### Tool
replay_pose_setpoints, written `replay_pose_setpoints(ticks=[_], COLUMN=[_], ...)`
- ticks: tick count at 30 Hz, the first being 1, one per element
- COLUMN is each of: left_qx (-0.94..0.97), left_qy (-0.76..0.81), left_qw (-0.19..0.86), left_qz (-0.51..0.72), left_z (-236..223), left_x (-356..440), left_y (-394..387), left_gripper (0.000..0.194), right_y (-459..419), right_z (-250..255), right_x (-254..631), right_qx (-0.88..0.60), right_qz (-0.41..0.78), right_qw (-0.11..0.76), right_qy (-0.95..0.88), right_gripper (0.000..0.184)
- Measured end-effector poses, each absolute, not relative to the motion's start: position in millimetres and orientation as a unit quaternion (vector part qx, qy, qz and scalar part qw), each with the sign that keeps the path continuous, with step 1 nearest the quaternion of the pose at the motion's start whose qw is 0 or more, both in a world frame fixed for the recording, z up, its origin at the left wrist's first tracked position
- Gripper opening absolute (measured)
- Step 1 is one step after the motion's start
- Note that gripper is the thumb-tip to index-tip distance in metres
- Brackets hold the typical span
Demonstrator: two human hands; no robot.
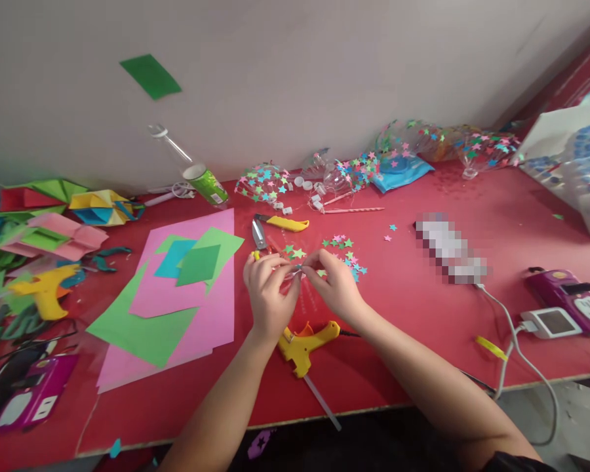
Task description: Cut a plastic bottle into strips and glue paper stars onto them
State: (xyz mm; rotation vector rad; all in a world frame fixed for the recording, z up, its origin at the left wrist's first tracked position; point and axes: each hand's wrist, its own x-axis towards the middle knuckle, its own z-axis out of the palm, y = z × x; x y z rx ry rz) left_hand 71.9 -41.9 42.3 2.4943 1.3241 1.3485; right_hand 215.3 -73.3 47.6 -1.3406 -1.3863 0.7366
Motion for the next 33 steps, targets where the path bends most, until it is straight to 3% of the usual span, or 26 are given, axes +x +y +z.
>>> replay_pose_setpoints(ticks=[11,19,33], left_qx=[0.768,0.783,0.788], left_qy=[0.414,0.382,0.389], left_qw=[0.119,0.099,0.100], left_qz=[0.474,0.480,0.467], left_z=[37,36,38], left_x=[67,63,65], left_y=[-42,-41,-43], left_gripper=[0.008,0.014,0.010], right_y=[-73,-73,-73], right_z=[41,38,39], right_x=[219,222,218], right_qx=[-0.465,-0.427,-0.464], right_qz=[0.175,0.038,0.113], right_qw=[0.486,0.463,0.479], right_qy=[-0.719,-0.776,-0.737], right_gripper=[0.011,0.016,0.015])
